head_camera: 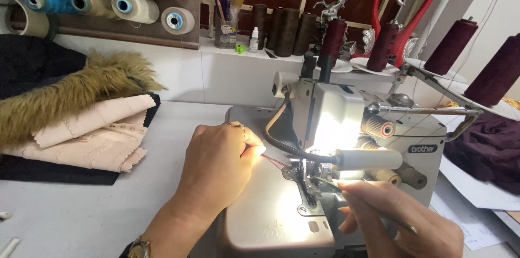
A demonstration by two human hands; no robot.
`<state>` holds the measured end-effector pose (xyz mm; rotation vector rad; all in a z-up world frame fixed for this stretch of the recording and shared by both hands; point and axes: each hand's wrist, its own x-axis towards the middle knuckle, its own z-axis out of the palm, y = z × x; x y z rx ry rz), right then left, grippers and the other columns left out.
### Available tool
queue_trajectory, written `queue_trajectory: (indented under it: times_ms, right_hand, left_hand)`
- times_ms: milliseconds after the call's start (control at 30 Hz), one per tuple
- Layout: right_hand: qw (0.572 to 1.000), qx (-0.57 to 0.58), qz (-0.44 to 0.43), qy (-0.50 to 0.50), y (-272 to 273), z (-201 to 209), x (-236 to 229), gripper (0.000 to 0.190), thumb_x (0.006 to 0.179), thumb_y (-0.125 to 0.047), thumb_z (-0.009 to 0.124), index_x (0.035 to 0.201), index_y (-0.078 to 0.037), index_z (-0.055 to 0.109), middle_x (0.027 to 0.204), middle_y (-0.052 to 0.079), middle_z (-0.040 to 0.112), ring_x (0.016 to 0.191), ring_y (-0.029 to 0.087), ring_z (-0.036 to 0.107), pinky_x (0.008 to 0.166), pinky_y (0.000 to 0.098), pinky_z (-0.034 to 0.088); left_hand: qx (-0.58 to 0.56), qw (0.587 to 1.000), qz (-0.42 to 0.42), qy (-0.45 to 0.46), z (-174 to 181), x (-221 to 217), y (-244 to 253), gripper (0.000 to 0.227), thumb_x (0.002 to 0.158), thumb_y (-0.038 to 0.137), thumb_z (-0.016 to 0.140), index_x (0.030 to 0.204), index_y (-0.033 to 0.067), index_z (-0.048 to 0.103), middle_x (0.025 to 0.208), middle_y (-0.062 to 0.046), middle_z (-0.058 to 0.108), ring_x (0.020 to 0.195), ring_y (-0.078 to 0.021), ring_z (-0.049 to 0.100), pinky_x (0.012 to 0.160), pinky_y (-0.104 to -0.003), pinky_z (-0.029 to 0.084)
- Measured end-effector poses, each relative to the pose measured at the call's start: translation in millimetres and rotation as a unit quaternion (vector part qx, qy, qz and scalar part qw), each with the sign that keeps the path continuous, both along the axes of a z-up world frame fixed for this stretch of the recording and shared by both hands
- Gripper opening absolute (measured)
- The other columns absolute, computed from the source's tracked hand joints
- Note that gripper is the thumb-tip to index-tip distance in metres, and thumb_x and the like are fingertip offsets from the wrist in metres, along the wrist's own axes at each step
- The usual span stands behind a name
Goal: Threading an industrial overlock sewing machine by guiding thread through tension discs and eyelets using tweezers.
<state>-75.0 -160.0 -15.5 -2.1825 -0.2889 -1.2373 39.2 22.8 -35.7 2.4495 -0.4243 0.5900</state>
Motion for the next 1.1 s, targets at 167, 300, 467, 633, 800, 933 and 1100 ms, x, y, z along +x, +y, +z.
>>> queue_trajectory:
  times_ms: [167,300,467,633,800,933,1100]
  right_hand:
    - [0.995,0.095,0.031,0.018,3.7,-7.2,4.0,0.009,0.081,-0.001,0.065,0.076,-0.005,0.072,0.048,0.006,0.061,0.039,0.010,0.060,0.054,0.0180,0.059]
    - [0.997,0.080,0.011,0.013,-1.9,-7.7,0.8,0.010,0.082,-0.004,0.063,0.076,-0.005,0.070,0.048,0.007,0.061,0.044,0.012,0.062,0.047,0.0193,0.043]
    - [0.957,0.256,-0.080,0.111,1.2,1.0,-12.4,0.015,0.087,-0.008,0.062,0.092,0.001,0.074,0.068,0.018,0.077,0.070,0.018,0.072,0.076,0.0256,0.051]
    - [0.966,0.256,0.003,0.027,-21.0,-21.1,-1.7,0.015,0.089,-0.003,0.057,0.098,0.007,0.064,0.091,0.020,0.072,0.075,0.029,0.076,0.078,0.0290,0.057]
    - [0.955,0.294,0.027,-0.019,-33.2,-37.3,7.2,0.012,0.084,0.005,0.062,0.095,0.009,0.062,0.091,0.022,0.071,0.077,0.030,0.075,0.080,0.0280,0.057]
    - [0.961,0.264,0.064,-0.045,-46.6,-51.6,19.5,0.017,0.083,0.001,0.062,0.098,0.007,0.065,0.095,0.020,0.072,0.076,0.027,0.076,0.074,0.0253,0.058]
    - [0.928,0.365,0.052,-0.058,-25.2,-45.9,18.6,0.018,0.080,0.005,0.063,0.096,0.012,0.065,0.092,0.024,0.069,0.076,0.035,0.075,0.080,0.0317,0.060]
  left_hand:
    - [0.000,1.000,0.006,0.023,4.2,-3.4,1.1,0.019,0.071,0.007,0.046,0.054,0.0155,0.051,0.057,0.005,0.055,0.058,-0.0229,0.044,0.079,-0.031,0.037]
    - [-0.002,1.000,0.018,0.005,2.7,-0.5,8.7,0.019,0.070,0.009,0.046,0.057,0.0165,0.058,0.063,0.008,0.064,0.060,-0.0231,0.051,0.081,-0.032,0.037]
    - [-0.013,0.998,0.064,-0.007,3.4,2.7,24.8,0.023,0.079,0.020,0.052,0.072,0.0194,0.073,0.075,0.008,0.073,0.069,-0.0211,0.063,0.086,-0.037,0.039]
    - [-0.046,0.986,0.107,0.122,21.6,-11.5,27.4,0.025,0.082,0.031,0.054,0.084,0.0243,0.078,0.069,0.005,0.063,0.069,-0.0191,0.056,0.081,-0.031,0.041]
    - [-0.103,0.972,0.106,0.183,31.7,-16.5,31.4,0.026,0.078,0.030,0.059,0.084,0.0252,0.083,0.051,0.003,0.039,0.059,-0.0128,0.046,0.060,-0.027,0.037]
    - [-0.169,0.960,0.095,0.204,32.9,-19.2,38.4,0.022,0.075,0.028,0.067,0.077,0.0187,0.087,0.054,0.002,0.029,0.058,-0.0110,0.037,0.060,-0.023,0.033]
    - [-0.249,0.934,0.089,0.241,22.5,-20.9,44.6,0.025,0.077,0.026,0.072,0.088,0.0103,0.089,0.061,0.002,0.045,0.066,-0.0096,0.053,0.069,-0.022,0.041]
